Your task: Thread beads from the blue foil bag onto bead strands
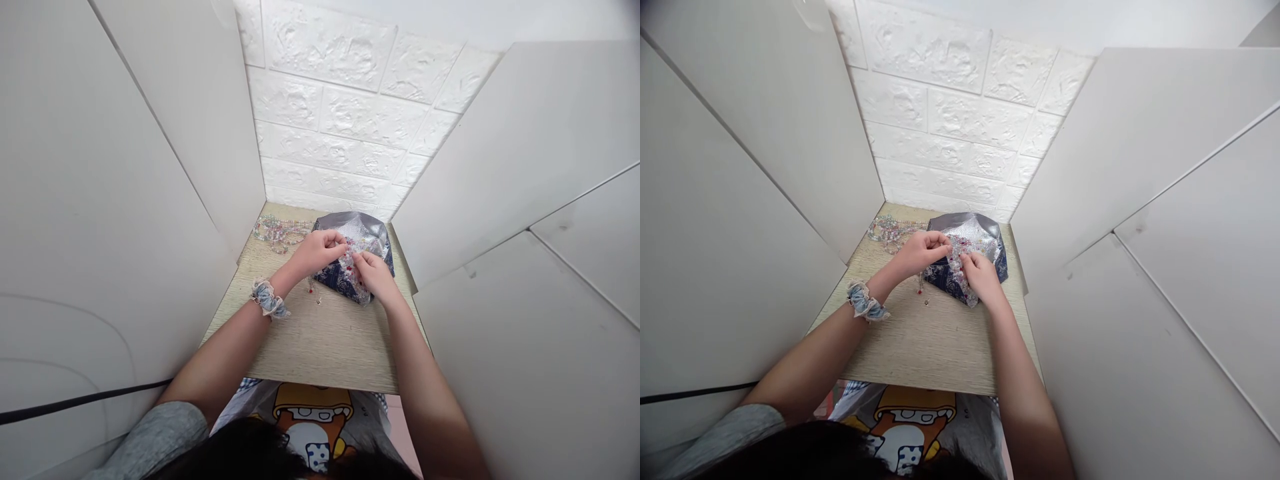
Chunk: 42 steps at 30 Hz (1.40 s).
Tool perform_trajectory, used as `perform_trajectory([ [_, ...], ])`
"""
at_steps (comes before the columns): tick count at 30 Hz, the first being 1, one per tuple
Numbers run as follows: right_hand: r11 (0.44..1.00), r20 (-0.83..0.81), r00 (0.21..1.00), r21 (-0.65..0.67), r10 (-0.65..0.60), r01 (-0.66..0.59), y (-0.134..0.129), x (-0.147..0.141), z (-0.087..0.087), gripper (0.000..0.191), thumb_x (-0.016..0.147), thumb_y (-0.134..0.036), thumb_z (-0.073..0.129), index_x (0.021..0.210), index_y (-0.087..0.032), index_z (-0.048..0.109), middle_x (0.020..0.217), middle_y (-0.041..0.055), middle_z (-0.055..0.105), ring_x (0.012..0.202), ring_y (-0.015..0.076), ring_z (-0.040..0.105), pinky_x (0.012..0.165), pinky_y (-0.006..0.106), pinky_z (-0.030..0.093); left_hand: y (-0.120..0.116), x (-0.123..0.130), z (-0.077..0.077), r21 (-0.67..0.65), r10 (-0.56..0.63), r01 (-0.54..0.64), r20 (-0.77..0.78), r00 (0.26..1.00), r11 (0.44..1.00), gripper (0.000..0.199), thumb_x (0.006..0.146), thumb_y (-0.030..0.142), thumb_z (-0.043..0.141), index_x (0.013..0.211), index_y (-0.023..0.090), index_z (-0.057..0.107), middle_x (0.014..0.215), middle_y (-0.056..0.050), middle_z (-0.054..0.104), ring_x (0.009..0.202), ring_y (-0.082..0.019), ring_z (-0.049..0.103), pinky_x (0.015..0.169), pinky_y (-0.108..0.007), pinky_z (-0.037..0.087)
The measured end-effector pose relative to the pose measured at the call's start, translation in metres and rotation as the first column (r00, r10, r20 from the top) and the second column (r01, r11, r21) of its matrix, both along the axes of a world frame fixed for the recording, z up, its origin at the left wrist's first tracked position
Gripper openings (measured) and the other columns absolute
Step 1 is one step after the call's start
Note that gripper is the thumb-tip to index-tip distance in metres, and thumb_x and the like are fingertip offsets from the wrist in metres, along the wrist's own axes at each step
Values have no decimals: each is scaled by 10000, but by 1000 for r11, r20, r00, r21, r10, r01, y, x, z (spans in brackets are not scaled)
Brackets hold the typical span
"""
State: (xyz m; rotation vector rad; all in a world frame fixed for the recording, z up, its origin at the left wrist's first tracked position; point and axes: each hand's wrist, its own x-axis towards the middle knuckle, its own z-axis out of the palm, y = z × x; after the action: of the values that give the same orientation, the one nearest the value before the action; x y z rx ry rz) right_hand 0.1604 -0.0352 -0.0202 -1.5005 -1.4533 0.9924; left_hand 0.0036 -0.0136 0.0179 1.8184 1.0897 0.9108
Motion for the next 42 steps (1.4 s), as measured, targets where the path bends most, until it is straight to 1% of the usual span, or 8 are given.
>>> perform_trajectory([
  [2,994,-147,989,-109,13,-29,5,1,-4,309,694,-461,506,563,-187,448,430,-41,457,318,60,337,301,196,234,1,0,-1,-1,1,-1,-6,1000,1000,220,677,349,481,671,137,538,486,56,349,451,-52,281,447,-198,221],
  [5,990,-295,947,-90,-128,106,15,5,-10,231,685,-404,528,749,-184,497,533,-24,523,385,79,445,351,199,352,1,0,-2,13,6,-6,-17,1000,1000,226,681,357,478,667,139,535,489,53,364,450,-52,283,450,-199,226],
  [8,952,-307,913,55,-271,301,21,9,-15,430,714,-362,479,1099,-190,396,933,64,578,733,128,580,605,259,477,2,0,-2,32,17,-16,-41,999,999,226,685,357,474,667,141,538,485,53,370,446,-52,284,454,-200,229],
  [10,933,-217,932,150,-292,327,22,10,-16,539,729,-334,451,1222,-201,277,1168,107,467,958,149,530,757,303,453,2,0,-2,36,20,-18,-50,999,999,225,686,356,473,668,143,540,484,53,372,447,-52,286,456,-199,231],
  [14,950,173,965,279,-196,143,15,8,-16,347,718,-262,463,1055,-183,489,1203,109,441,1113,199,417,921,380,334,2,-1,-2,39,15,-13,-51,999,999,220,689,348,467,676,141,542,494,49,380,458,-57,302,455,-197,234],
  [19,967,564,824,235,-54,-97,9,4,-18,151,714,-164,437,757,-164,582,1198,112,431,1115,226,404,928,392,311,2,-1,-1,48,24,-22,-59,998,999,216,686,341,466,681,142,547,491,49,374,463,-62,313,452,-198,231],
  [34,968,708,704,139,51,-211,10,2,-24,153,724,-137,402,722,-151,554,1084,111,472,960,192,484,838,326,374,1,1,-2,109,96,-90,-51,994,990,222,700,348,452,668,145,537,489,54,376,461,-59,307,478,-202,252],
  [42,969,722,692,177,-11,-169,9,0,-27,192,771,-158,335,863,-140,503,975,130,490,870,202,491,795,349,383,0,0,0,136,149,-141,-49,988,981,214,706,338,447,675,145,535,494,48,384,473,-63,320,492,-205,265],
])
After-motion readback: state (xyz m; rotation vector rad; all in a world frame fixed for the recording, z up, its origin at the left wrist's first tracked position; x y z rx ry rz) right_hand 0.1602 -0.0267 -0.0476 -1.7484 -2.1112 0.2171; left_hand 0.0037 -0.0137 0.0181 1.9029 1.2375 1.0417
